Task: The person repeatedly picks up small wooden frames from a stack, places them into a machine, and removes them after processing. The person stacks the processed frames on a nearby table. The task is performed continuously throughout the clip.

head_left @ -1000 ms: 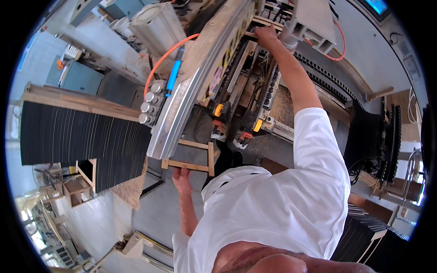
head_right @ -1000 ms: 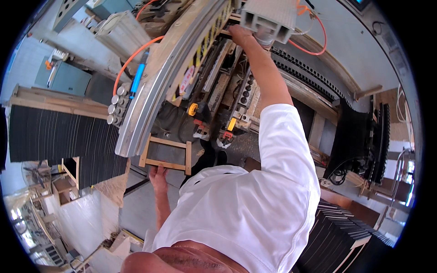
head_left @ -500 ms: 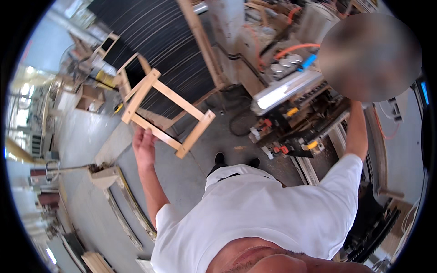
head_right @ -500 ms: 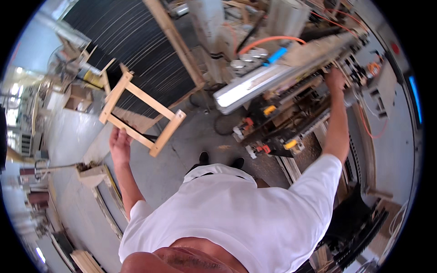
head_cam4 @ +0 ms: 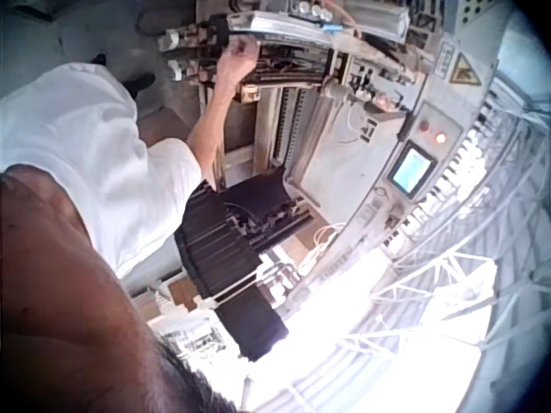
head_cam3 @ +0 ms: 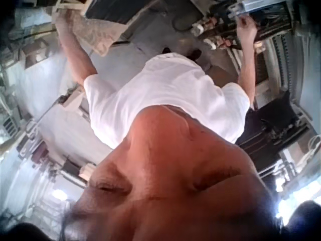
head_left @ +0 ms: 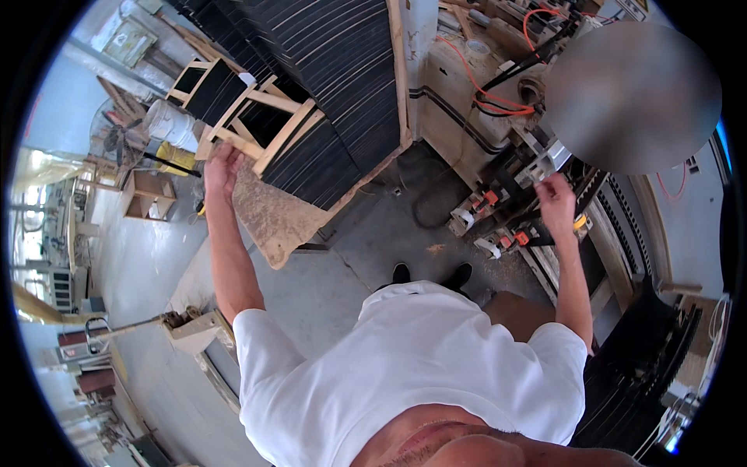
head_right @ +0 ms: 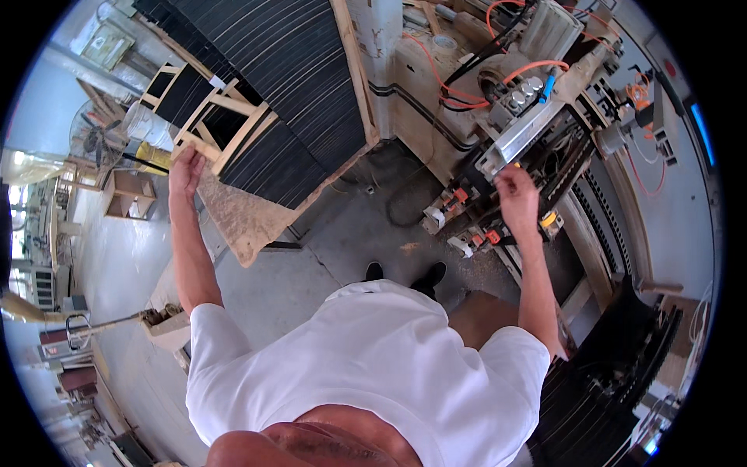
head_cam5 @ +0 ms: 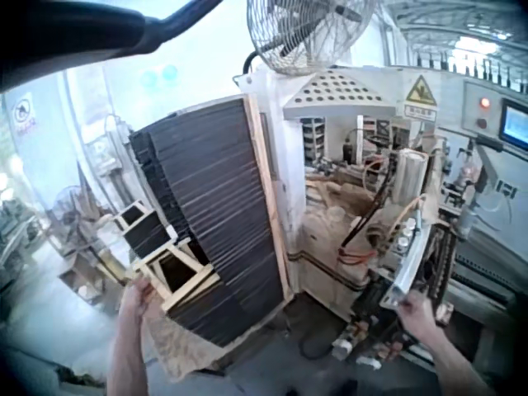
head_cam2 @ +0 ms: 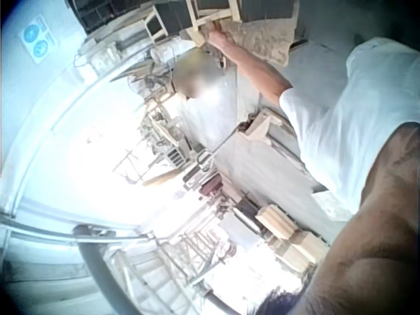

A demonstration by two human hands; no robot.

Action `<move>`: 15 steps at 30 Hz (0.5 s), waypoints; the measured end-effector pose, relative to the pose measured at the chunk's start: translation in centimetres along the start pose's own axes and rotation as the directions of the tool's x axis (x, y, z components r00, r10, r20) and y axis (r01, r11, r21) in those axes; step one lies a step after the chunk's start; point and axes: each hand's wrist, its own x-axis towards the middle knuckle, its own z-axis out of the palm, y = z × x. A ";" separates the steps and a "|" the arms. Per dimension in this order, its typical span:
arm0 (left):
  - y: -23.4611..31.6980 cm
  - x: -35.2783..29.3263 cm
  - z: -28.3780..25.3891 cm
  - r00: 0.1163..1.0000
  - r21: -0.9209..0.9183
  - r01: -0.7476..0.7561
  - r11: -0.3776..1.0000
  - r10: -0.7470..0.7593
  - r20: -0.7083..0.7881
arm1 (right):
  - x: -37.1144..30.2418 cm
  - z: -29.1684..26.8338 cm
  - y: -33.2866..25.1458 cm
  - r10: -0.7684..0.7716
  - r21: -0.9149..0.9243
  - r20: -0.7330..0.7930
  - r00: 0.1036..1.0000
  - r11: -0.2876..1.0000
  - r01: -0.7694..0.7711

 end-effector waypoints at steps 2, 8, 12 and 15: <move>-0.6 1.9 0.9 0.997 0.218 0.034 0.975 -0.018 -0.074 | -2.4 2.0 1.5 -0.008 -0.012 0.038 0.999 1.000 0.009; 1.5 -1.9 6.8 0.824 0.858 -0.366 0.361 0.554 0.119 | -8.3 3.8 3.8 0.119 -0.079 0.030 0.992 0.990 -0.116; 1.8 -7.4 14.0 0.743 0.842 -0.539 0.002 0.472 0.474 | -10.0 4.8 1.4 0.264 0.020 0.064 0.962 0.964 -0.266; 0.8 -7.3 15.3 0.836 0.875 -0.479 0.066 0.339 0.432 | -11.7 5.1 1.8 0.156 -0.078 0.076 0.985 0.986 -0.150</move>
